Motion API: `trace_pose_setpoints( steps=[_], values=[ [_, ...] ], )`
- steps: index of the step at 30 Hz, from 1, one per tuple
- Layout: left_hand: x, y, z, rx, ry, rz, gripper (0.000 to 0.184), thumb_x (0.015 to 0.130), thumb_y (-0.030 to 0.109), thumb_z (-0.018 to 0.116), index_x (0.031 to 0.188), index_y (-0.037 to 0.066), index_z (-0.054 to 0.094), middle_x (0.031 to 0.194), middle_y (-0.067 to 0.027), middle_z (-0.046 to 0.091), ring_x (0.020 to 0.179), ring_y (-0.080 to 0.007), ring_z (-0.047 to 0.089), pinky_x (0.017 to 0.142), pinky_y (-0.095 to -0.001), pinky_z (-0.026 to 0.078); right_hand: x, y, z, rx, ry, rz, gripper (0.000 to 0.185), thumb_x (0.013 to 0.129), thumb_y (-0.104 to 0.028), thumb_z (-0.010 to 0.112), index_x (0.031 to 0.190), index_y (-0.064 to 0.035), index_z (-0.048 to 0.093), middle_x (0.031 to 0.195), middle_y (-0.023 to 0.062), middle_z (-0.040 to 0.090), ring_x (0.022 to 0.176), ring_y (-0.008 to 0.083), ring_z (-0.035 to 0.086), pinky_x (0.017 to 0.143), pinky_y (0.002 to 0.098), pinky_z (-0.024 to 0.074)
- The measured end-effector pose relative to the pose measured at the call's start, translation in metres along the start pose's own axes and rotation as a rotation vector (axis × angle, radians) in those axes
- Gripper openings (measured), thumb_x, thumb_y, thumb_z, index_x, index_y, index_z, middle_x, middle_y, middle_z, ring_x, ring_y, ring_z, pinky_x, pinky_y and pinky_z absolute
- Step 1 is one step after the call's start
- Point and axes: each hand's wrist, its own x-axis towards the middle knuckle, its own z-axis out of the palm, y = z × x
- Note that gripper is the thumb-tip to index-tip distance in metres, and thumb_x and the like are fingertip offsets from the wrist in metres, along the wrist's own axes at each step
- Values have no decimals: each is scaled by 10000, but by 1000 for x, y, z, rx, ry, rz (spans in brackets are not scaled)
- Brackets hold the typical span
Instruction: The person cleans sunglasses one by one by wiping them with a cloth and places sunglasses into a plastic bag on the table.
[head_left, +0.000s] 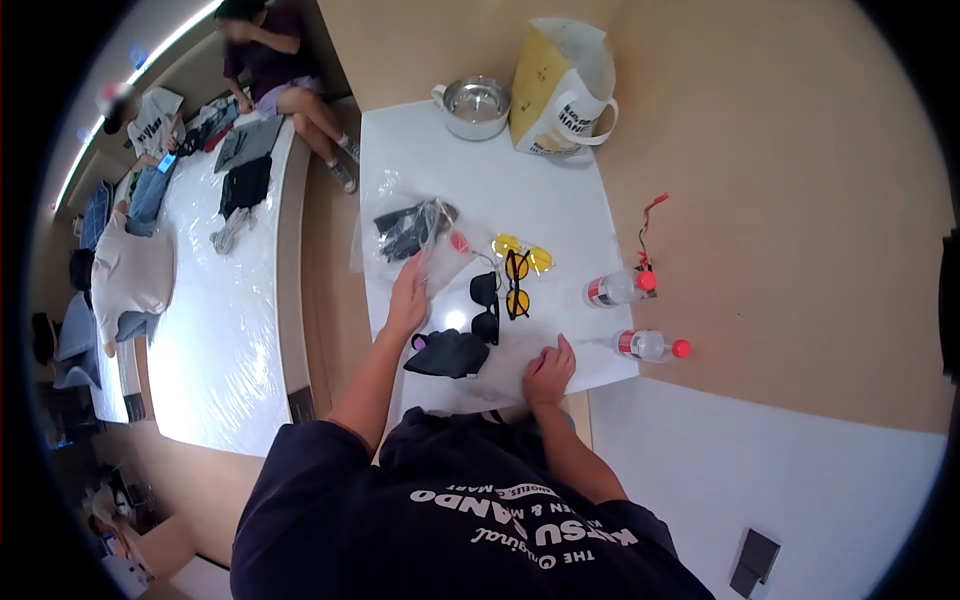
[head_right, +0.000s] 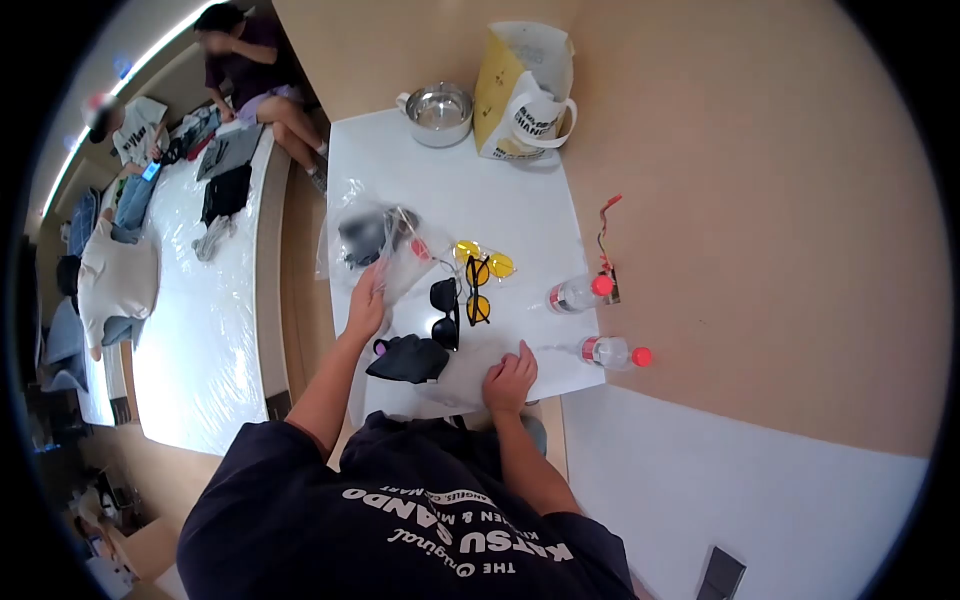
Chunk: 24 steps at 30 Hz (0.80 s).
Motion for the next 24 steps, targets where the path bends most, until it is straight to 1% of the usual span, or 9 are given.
trace_pose_setpoints(
  steps=[6,9,12,15,16,19,20,23,24],
  values=[
    [11,-19,-20,183,104,-60,387,967,145,607,1325,-2,595,1418,-254,550,1326,-399,525,1149,-423,378,0,-5,-4,11,41,-30,175,817,-41,579,986,-20,540,1390,250,506,1279,446,463,1096,556,353],
    [11,-24,-19,221,134,-38,399,963,172,635,1322,4,595,1405,-261,543,1323,-410,515,1135,-438,390,1,-1,-4,29,59,-44,165,814,-33,577,971,-21,530,1383,249,514,1274,446,467,1091,547,356],
    [0,-7,-12,241,220,-49,432,941,153,664,1340,7,584,1361,-226,570,1279,-390,541,1114,-416,407,-1,2,0,41,55,-31,157,814,-26,574,962,-23,523,1384,246,518,1272,443,471,1089,536,359],
    [-22,-9,-2,226,298,-141,496,924,142,689,1381,8,549,1343,-215,553,1221,-376,558,1073,-422,435,0,3,0,37,59,-31,161,810,-22,568,967,-16,532,1380,243,522,1264,437,480,1079,530,373],
    [-31,-12,4,196,341,-210,580,884,156,734,1404,8,524,1345,-207,529,1192,-353,557,1044,-424,452,1,3,1,41,60,-26,159,813,-24,567,967,-16,532,1383,240,521,1265,436,479,1079,529,373],
    [-64,-1,21,-3,479,-442,624,863,175,740,1389,-47,488,1344,-239,508,1283,-398,491,1099,-436,412,-3,5,2,40,55,-9,151,820,-29,562,967,-15,531,1390,235,520,1267,430,479,1080,527,373],
    [-74,-9,28,-37,546,-461,586,816,162,755,1322,-36,536,1291,-244,538,1234,-398,514,1065,-464,428,-1,6,4,39,57,-2,148,823,-31,561,967,-15,531,1392,233,520,1268,428,479,1080,526,373],
    [-100,-6,15,312,154,-276,466,776,126,780,1201,7,629,1166,-191,611,1063,-339,589,924,-429,492,-3,5,1,70,45,1,151,830,-38,562,977,-12,534,1401,235,518,1278,428,474,1088,523,369],
    [-106,2,11,265,72,-170,329,767,141,745,1063,34,648,1071,-186,623,1034,-388,558,887,-496,458,1,4,0,61,56,-3,160,827,-38,569,981,-13,535,1386,232,525,1269,425,478,1082,520,372]
  ],
)
